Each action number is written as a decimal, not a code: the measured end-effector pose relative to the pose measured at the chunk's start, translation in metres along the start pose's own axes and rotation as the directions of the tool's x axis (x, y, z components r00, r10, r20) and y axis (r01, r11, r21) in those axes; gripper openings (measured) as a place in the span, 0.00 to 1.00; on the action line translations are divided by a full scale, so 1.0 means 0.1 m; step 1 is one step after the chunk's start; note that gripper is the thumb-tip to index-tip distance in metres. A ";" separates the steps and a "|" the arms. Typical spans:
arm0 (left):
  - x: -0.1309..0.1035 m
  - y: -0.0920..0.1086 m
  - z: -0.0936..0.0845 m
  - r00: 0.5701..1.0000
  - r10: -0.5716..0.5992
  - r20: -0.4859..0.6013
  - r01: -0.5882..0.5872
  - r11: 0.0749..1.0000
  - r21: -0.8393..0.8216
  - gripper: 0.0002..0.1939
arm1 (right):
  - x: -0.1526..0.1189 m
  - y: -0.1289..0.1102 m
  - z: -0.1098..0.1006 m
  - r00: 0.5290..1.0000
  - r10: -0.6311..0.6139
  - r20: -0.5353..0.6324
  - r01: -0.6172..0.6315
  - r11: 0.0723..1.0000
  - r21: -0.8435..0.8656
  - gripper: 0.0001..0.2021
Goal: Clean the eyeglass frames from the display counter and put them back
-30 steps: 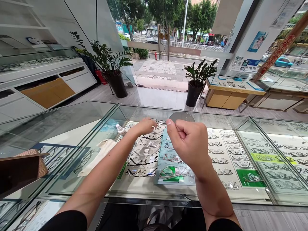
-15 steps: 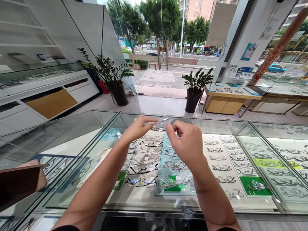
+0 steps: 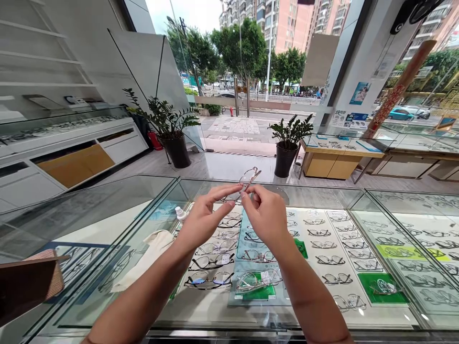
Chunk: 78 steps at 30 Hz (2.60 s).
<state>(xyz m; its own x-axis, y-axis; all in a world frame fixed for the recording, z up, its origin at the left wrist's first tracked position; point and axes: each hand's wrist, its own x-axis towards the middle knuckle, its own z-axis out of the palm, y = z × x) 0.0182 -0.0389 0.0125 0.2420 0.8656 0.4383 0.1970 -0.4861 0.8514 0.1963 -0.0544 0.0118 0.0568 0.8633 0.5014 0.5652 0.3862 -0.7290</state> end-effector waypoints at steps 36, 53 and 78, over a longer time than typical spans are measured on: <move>0.28 -0.32 -0.03 0.959 -0.206 -0.195 0.015 0.723 -0.691 0.17 | 0.02 -0.04 0.01 0.964 0.092 -0.248 0.005 0.931 0.364 0.11; 0.11 -0.15 0.01 0.938 0.203 -0.282 -0.241 0.964 -0.109 0.08 | -0.22 -0.31 -0.03 0.978 -0.072 0.196 0.050 0.992 0.113 0.24; 0.17 -0.18 -0.06 0.986 0.161 -0.050 -0.168 0.969 -0.182 0.08 | -0.11 -0.12 -0.06 0.993 -0.097 -0.061 0.100 0.994 0.045 0.22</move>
<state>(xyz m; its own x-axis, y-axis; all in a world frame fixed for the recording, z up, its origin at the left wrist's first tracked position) 0.0134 -0.0153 0.0062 0.2225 0.7808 0.5838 -0.0227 -0.5945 0.8038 0.1934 -0.0706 0.0176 0.0516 0.8005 0.5971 0.5303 0.4847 -0.6956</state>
